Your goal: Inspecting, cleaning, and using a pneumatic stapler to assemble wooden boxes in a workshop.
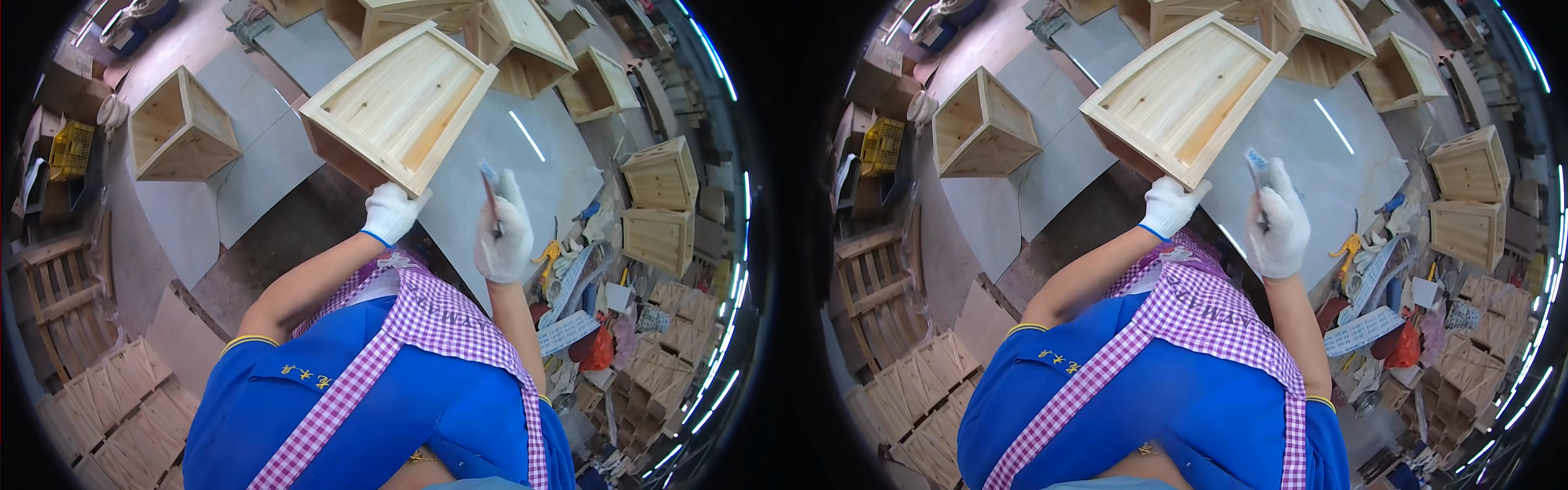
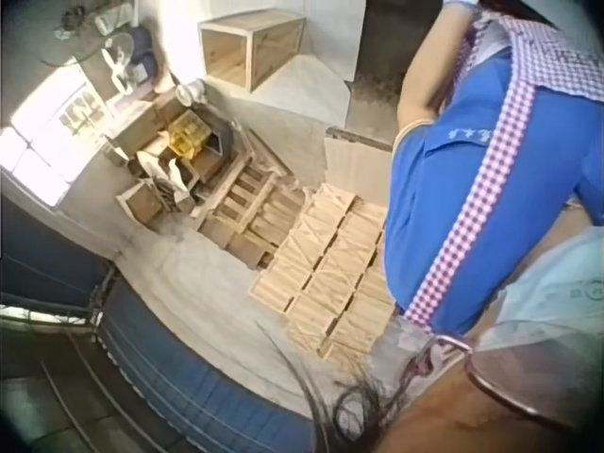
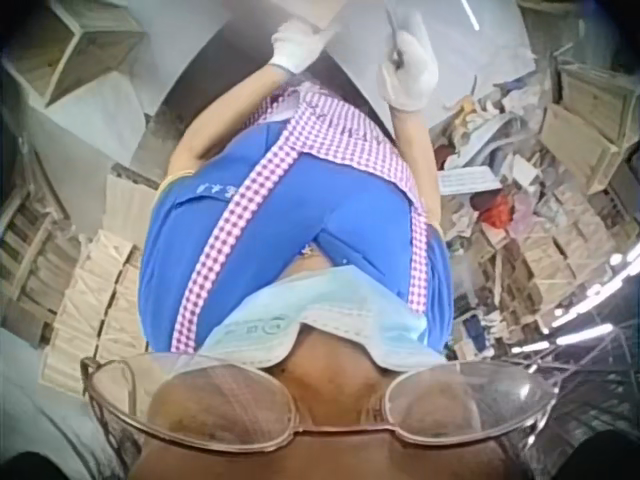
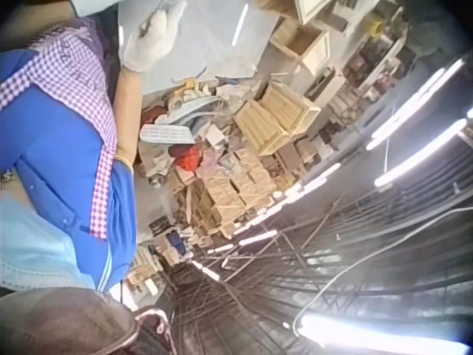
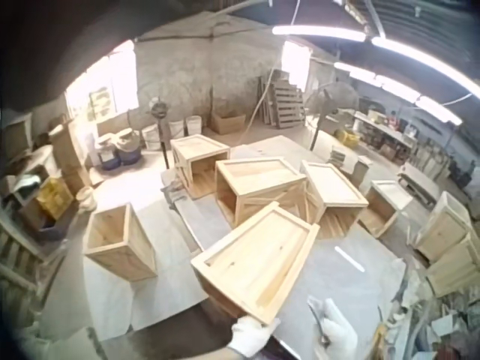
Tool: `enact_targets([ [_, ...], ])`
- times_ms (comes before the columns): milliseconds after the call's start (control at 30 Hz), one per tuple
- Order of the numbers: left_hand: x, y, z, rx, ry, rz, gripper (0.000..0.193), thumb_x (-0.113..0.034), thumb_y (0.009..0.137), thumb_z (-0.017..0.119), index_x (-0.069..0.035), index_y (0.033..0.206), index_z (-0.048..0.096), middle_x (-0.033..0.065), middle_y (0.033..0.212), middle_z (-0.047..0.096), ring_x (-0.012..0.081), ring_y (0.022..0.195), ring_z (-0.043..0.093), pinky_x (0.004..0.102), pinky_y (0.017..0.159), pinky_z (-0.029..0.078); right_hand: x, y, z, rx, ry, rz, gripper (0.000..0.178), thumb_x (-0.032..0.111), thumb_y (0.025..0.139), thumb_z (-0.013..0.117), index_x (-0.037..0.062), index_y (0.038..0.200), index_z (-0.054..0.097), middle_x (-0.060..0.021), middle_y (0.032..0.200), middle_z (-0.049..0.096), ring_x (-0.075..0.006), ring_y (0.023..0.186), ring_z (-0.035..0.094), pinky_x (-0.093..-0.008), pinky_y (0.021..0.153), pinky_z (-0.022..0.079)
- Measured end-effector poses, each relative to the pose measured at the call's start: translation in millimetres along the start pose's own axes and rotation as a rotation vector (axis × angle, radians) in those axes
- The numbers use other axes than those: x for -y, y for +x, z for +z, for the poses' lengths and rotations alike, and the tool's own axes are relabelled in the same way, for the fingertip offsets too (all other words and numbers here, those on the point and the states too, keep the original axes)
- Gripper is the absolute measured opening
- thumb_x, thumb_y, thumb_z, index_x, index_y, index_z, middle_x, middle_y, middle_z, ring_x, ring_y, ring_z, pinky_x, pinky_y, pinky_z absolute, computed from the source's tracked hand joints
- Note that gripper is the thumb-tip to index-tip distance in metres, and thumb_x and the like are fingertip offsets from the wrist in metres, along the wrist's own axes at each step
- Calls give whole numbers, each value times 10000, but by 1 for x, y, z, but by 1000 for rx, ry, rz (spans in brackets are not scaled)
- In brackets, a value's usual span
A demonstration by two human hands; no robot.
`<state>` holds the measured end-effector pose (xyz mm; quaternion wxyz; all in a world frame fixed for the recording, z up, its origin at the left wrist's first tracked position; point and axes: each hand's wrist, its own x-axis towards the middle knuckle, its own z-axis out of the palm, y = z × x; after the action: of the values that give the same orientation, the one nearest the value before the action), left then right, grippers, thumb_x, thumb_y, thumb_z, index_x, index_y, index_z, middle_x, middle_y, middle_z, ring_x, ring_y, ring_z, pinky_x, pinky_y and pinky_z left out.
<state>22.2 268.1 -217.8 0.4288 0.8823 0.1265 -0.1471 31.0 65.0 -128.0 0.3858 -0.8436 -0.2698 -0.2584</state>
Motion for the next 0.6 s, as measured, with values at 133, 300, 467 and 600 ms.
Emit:
enact_targets([
  [133,-22,-32,-22,-192,-185,117,463,-489,897,752,-35,977,793,237,862,746,423,888,755,491,756,606,21,13,-14,110,38,-95,248,-62,896,702,22,1128,728,-307,1397,650,-437,1309,642,-483,1126,479],
  [300,-31,-88,-39,-183,-245,165,391,-383,895,786,-42,1085,768,229,988,766,393,957,765,451,796,616,56,31,-1,403,107,-364,477,107,822,725,40,1294,702,-208,1386,679,-435,1346,610,-579,1185,394],
  [467,-35,-119,-41,-166,-291,195,443,-286,884,829,-22,1222,720,216,1100,780,318,1021,780,416,853,613,56,22,5,464,241,-350,461,94,846,698,42,1304,695,-192,1407,662,-436,1373,584,-592,1194,383],
  [600,-29,-120,-42,-124,-555,-46,461,-247,883,840,0,1253,716,187,1108,792,261,1016,776,386,874,604,25,37,17,519,268,-293,527,85,852,676,74,1379,663,-196,1436,633,-418,1380,572,-576,1220,371],
])
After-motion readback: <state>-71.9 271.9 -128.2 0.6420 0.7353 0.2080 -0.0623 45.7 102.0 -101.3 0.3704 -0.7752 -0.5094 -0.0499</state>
